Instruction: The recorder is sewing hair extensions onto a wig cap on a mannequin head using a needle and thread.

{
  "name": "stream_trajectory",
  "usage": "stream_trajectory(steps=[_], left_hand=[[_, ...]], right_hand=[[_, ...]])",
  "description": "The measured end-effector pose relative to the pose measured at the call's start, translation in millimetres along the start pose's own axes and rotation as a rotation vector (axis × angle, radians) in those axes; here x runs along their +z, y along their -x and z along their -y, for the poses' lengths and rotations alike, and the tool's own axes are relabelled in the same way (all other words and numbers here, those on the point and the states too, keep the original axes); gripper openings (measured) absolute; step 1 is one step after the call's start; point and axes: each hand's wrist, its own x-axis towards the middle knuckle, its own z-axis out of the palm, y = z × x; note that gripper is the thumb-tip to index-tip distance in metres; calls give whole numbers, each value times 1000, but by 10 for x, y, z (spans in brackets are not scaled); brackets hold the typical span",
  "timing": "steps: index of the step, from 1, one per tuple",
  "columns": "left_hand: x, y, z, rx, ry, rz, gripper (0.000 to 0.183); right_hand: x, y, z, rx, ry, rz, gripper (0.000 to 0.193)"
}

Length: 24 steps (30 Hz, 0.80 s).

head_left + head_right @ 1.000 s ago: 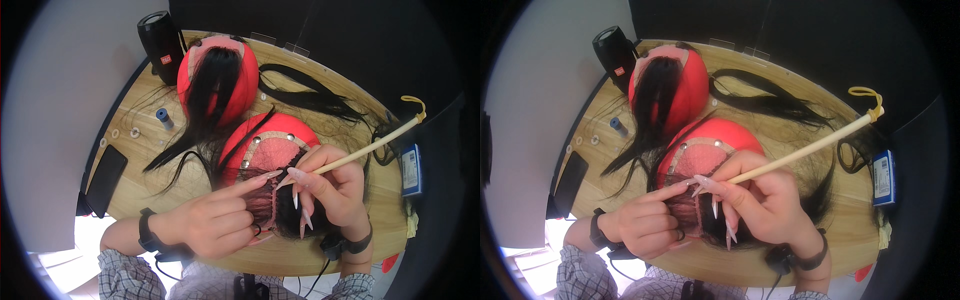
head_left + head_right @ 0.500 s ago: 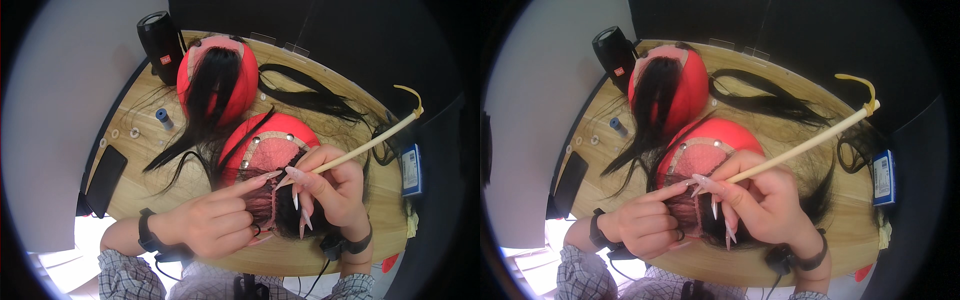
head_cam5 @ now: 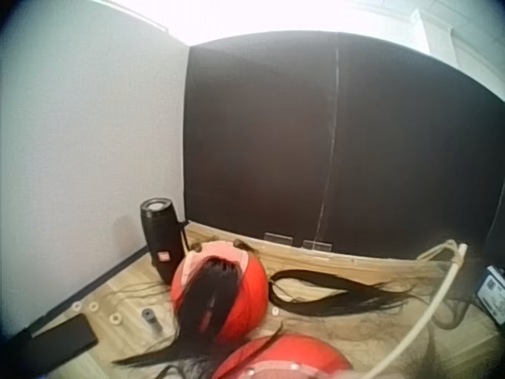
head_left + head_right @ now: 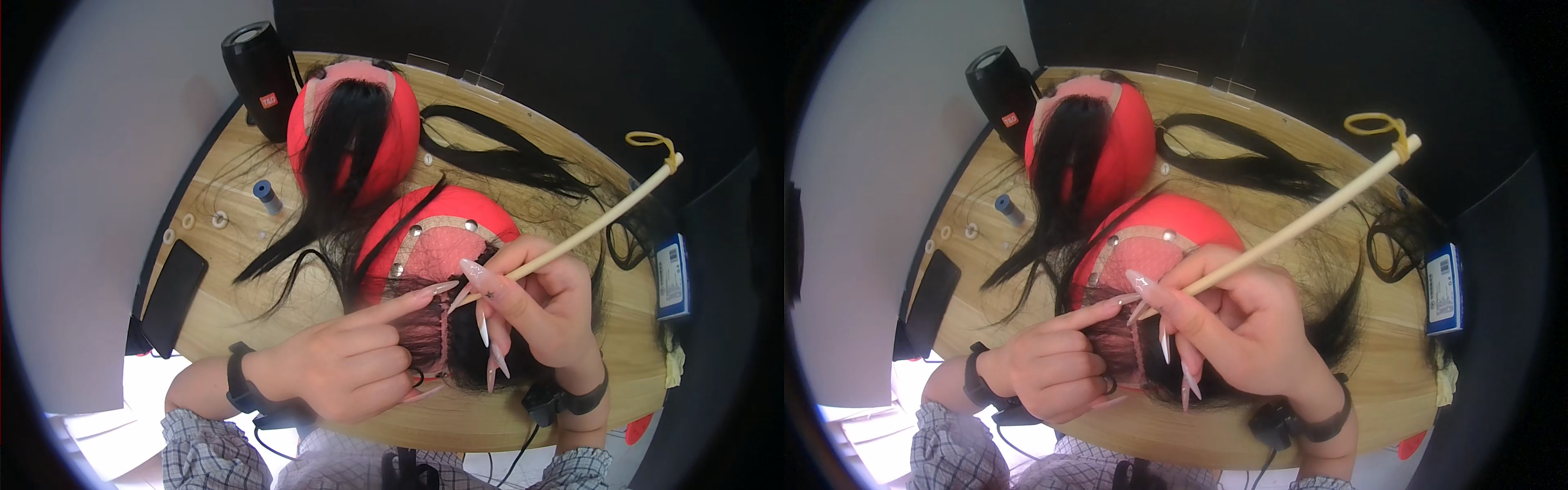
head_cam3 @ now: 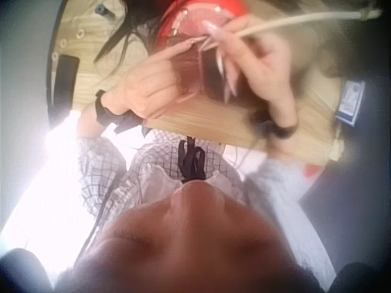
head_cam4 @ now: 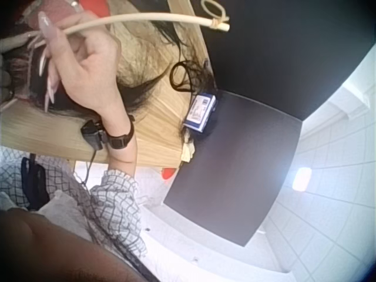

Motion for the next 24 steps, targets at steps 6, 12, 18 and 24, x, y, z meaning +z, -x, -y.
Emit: stream_trajectory(steps=[6, 12, 18, 24], left_hand=[[-31, -8, -20, 11, -33, 33, 14], [-143, -165, -210, 64, -476, -25, 22], [-162, -225, -186, -76, -462, -20, 28], [-151, -284, -221, -97, -696, 232, 20]], right_hand=[[-7, -1, 23, 23, 5, -13, 23], [1, -4, 32, 40, -14, -21, 34], [-2, -20, 24, 34, -25, -10, 33], [-3, -19, -2, 38, -95, -16, 23]])
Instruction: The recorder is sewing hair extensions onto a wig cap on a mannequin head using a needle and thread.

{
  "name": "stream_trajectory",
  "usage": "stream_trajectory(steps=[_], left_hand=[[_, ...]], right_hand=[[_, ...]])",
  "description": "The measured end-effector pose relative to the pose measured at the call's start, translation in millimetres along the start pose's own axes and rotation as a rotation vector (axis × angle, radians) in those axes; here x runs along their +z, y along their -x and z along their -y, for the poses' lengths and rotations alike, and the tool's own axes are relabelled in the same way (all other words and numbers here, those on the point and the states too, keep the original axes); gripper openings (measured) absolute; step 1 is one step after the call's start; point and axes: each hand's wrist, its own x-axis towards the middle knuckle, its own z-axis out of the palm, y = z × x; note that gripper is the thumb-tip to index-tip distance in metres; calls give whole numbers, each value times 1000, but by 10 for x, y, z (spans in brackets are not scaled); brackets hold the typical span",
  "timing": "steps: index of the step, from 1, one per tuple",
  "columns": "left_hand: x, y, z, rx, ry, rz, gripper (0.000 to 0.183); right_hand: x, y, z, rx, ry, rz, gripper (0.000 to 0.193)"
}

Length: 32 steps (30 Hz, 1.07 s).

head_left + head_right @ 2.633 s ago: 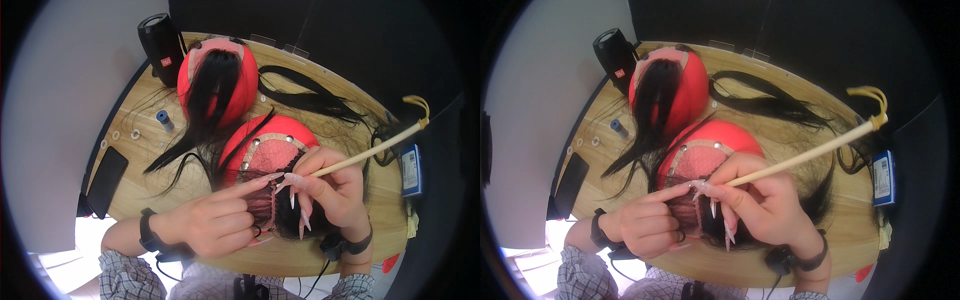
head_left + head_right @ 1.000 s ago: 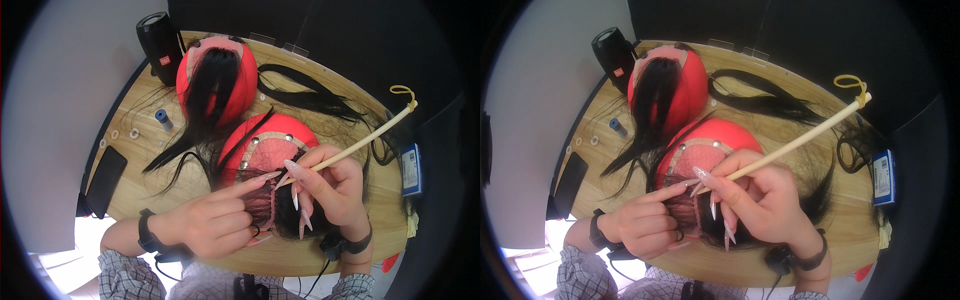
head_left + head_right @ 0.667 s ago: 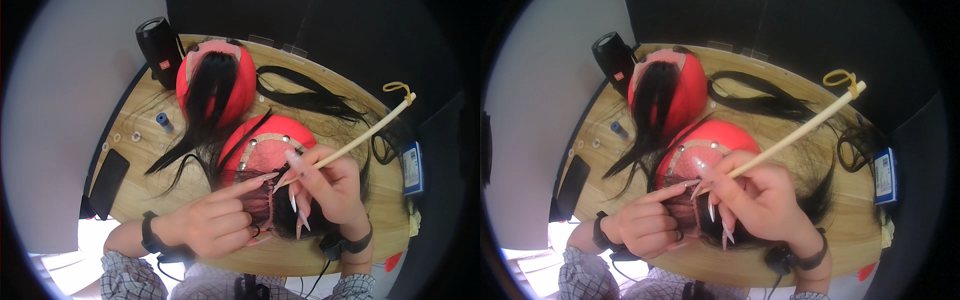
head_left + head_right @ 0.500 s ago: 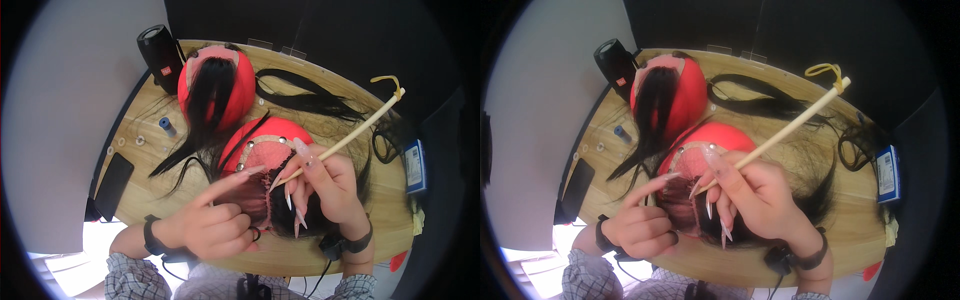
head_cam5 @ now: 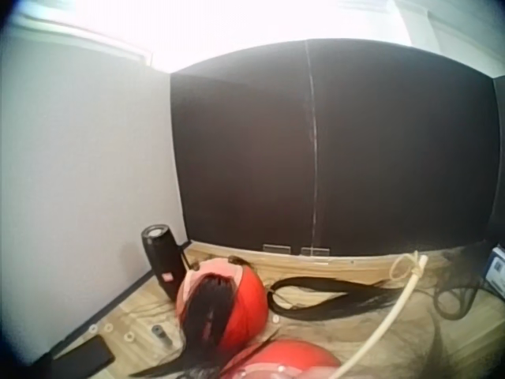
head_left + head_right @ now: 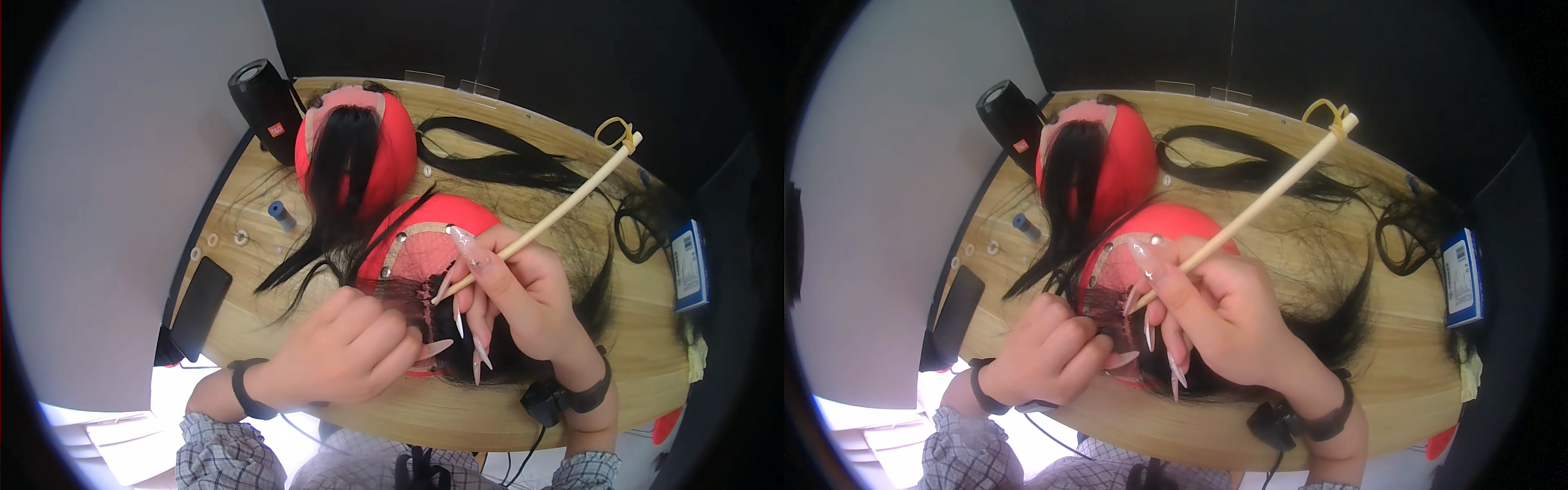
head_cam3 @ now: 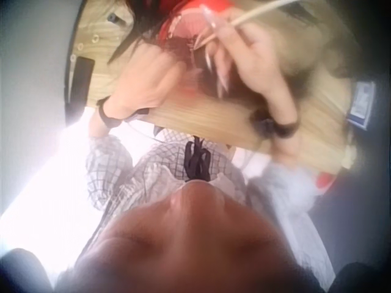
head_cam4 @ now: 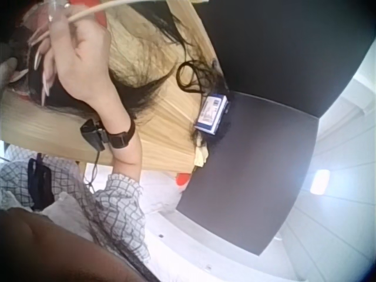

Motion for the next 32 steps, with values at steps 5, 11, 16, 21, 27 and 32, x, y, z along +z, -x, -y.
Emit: stream_trajectory(steps=[5, 11, 16, 21, 27, 32], left_hand=[[10, -22, -36, 26, -110, 53, 14], [17, -94, -52, 22, -173, 57, 12], [-14, -158, -25, 54, -181, 69, 19], [-25, -208, -32, 46, -200, 107, 22], [-63, -230, -41, 25, -213, 175, 14], [-116, -181, -27, 74, -164, 243, 14]], right_hand=[[-12, -2, 12, 22, -21, 2, 16], [-4, -13, 13, -6, -10, 1, 18], [-4, -10, 20, 5, -26, 0, 20], [-22, -11, 15, 14, -46, 4, 21], [-43, -23, 7, 39, -103, 9, 23], [-32, -19, 11, 38, -89, -9, 23]])
